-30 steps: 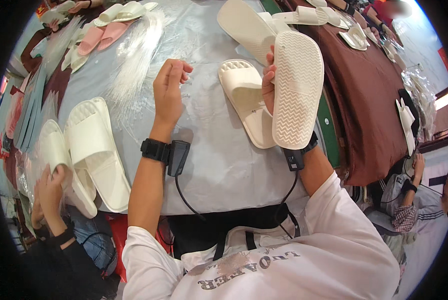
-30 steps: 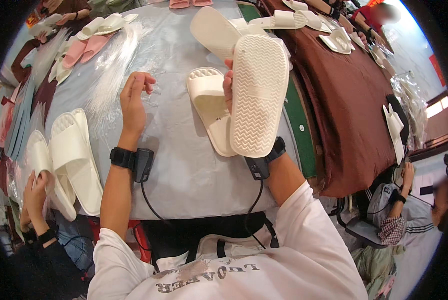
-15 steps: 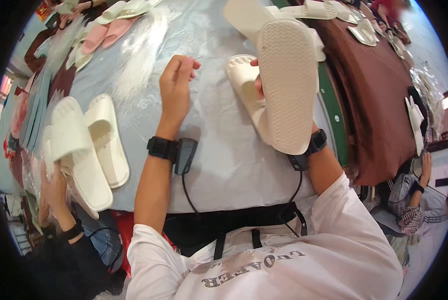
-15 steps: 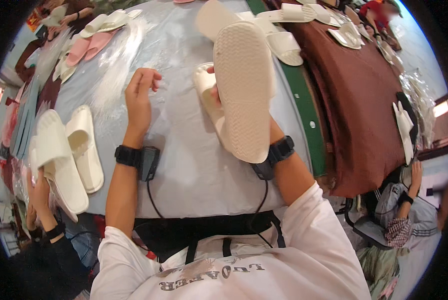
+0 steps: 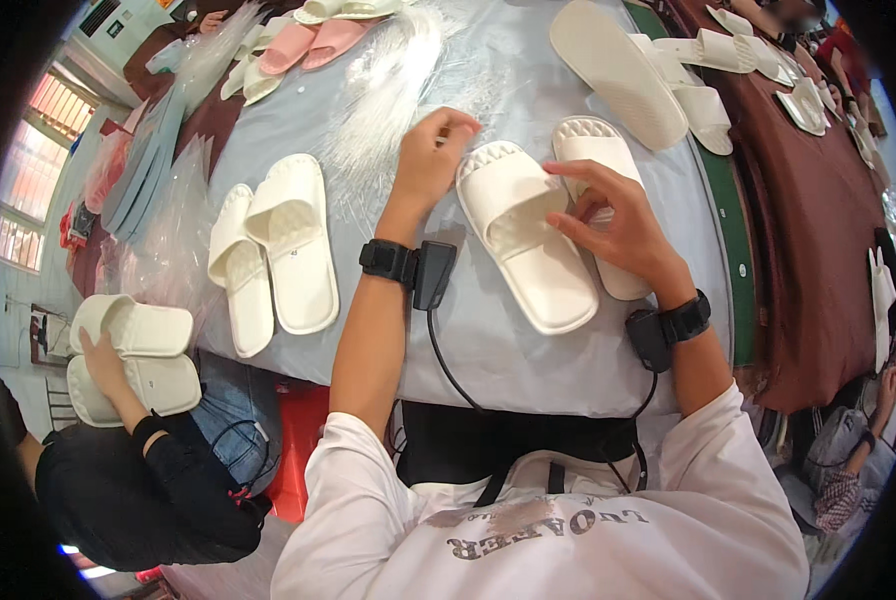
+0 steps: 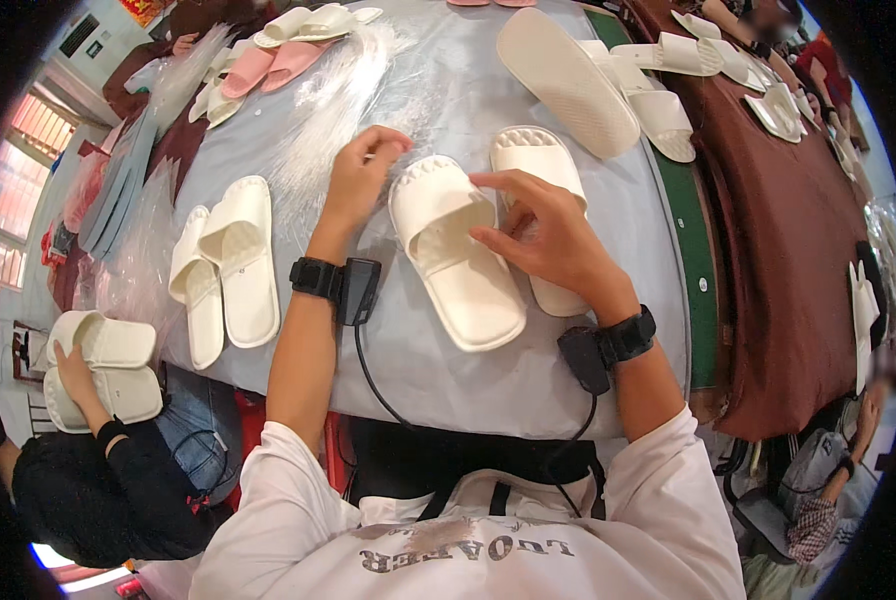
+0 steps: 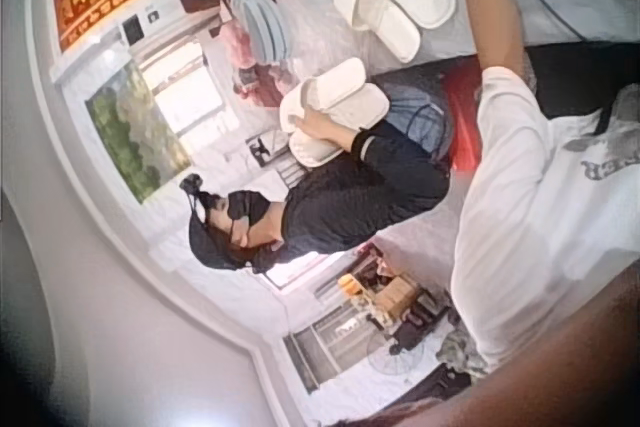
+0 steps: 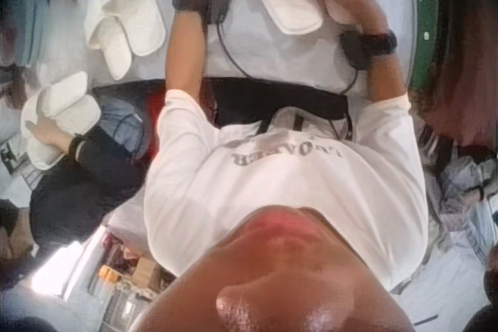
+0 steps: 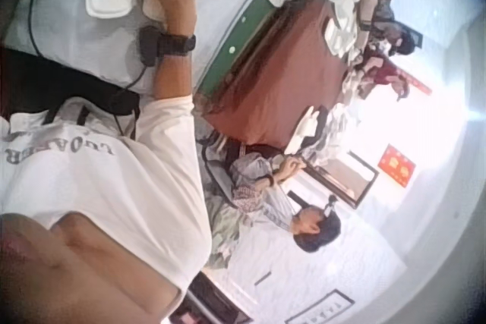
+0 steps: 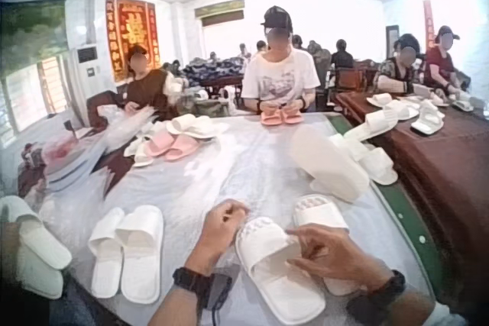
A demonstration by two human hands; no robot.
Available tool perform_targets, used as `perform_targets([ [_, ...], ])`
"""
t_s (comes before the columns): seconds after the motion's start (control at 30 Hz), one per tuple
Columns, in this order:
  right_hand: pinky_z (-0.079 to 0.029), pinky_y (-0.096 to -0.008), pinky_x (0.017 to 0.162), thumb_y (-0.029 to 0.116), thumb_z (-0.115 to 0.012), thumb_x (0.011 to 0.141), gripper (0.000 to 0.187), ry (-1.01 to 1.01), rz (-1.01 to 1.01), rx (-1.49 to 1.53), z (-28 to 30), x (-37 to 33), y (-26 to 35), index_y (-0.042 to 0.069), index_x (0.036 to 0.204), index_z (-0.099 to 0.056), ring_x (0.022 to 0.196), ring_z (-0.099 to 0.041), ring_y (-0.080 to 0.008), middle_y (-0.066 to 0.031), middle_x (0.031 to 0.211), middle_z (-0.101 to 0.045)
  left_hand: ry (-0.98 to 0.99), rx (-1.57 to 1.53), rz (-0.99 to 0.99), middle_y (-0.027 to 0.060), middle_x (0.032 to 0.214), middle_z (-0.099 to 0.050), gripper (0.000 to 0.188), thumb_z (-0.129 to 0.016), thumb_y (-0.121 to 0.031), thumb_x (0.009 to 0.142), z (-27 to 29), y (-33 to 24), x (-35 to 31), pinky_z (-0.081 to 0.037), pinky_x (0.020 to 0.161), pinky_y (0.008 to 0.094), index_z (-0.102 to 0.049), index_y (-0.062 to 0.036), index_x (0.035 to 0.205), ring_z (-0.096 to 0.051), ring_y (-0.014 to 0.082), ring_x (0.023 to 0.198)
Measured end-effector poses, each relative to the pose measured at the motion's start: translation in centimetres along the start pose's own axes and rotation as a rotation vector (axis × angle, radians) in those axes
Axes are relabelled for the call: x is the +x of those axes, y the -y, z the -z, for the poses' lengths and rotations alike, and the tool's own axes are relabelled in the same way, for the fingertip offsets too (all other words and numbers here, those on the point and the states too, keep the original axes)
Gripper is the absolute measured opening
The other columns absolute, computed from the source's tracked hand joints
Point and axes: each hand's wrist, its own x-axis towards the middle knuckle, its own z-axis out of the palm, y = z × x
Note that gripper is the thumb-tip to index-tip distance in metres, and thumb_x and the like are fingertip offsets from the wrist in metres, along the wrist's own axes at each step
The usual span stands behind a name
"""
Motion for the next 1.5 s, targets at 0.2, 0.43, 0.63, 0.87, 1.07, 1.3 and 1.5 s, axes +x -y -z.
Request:
perform_targets([
  [0.2, -0.049, -0.0304, 0.057, 0.019, -0.085, 0.082, 0.038, 0.074, 0.077, -0.289, 2.0, -0.2, -1.2, 0.008, 0.115, -0.070, 0.058, -0.062, -0.0199, -0.0056, 0.074, -0.069, 0.281, 0.160, -0.124, 0.0029, 0.098, -0.071, 0.029, -0.057, -0.001, 0.081, 1.3, -0.1, -0.1, -0.047, 0.077, 0.0272, -0.074, -0.0036, 0.105, -0.059, 0.0125, 0.087],
  [0.43, -0.052, -0.0363, 0.062, 0.019, -0.082, 0.080, 0.045, 0.034, 0.089, -0.378, 0.7, 0.0, 1.3, 0.012, 0.124, -0.070, 0.065, -0.067, -0.0255, -0.0087, 0.077, -0.072, 0.355, 0.188, -0.183, 0.0028, 0.110, -0.070, 0.037, -0.059, 0.006, 0.077, 2.0, 0.2, -0.4, -0.048, 0.082, 0.0293, -0.073, -0.0053, 0.110, -0.058, 0.0145, 0.096],
  [0.63, -0.051, -0.0371, 0.060, 0.013, -0.081, 0.073, 0.037, -0.089, 0.137, -0.437, 0.8, -0.6, 0.1, 0.011, 0.109, -0.073, 0.062, -0.066, -0.0273, -0.0079, 0.072, -0.068, 0.368, 0.196, -0.190, 0.0012, 0.111, -0.069, 0.033, -0.073, -0.001, 0.080, 2.8, -0.1, -0.6, -0.049, 0.086, 0.0307, -0.072, -0.0077, 0.112, -0.059, 0.0159, 0.097],
  [0.87, -0.047, -0.0432, 0.096, 0.007, -0.082, 0.068, 0.048, -0.274, 0.139, -0.598, 2.0, 0.1, -1.4, 0.009, 0.115, -0.071, 0.113, -0.058, -0.0313, -0.0096, 0.121, -0.060, 0.361, 0.285, -0.249, 0.0008, 0.109, -0.069, 0.019, -0.085, -0.012, 0.079, 2.3, -0.3, -0.7, -0.050, 0.085, 0.0301, -0.079, -0.0092, 0.097, -0.063, 0.0168, 0.098],
  [1.07, -0.047, -0.0440, 0.095, 0.013, -0.083, 0.068, 0.051, -0.219, 0.093, -0.695, 3.1, 0.2, -1.2, 0.006, 0.116, -0.068, 0.106, -0.059, -0.0325, -0.0098, 0.111, -0.061, 0.364, 0.295, -0.283, 0.0024, 0.109, -0.069, 0.016, -0.086, -0.014, 0.080, 2.5, 0.2, -0.7, -0.051, 0.086, 0.0315, -0.080, -0.0084, 0.095, -0.065, 0.0197, 0.102],
  [1.3, -0.050, -0.0453, 0.088, 0.015, -0.081, 0.064, 0.038, -0.196, 0.041, -0.646, 3.6, 0.0, 0.2, 0.004, 0.096, -0.063, 0.101, -0.060, -0.0334, -0.0099, 0.099, -0.058, 0.376, 0.325, -0.353, 0.0031, 0.107, -0.068, 0.012, -0.083, -0.014, 0.083, 1.6, -0.3, -0.5, -0.051, 0.085, 0.0344, -0.078, -0.0080, 0.092, -0.064, 0.0208, 0.102],
  [1.5, -0.050, -0.0424, 0.083, 0.029, -0.089, 0.073, 0.051, -0.200, 0.290, -0.389, 3.0, 0.5, -0.2, 0.004, 0.113, -0.070, 0.096, -0.058, -0.0307, -0.0114, 0.108, -0.063, 0.107, 0.277, -0.452, 0.0025, 0.105, -0.067, 0.009, -0.078, -0.011, 0.089, 1.5, -1.0, 0.0, -0.049, 0.078, 0.0300, -0.072, -0.0054, 0.094, -0.062, 0.0165, 0.092],
])
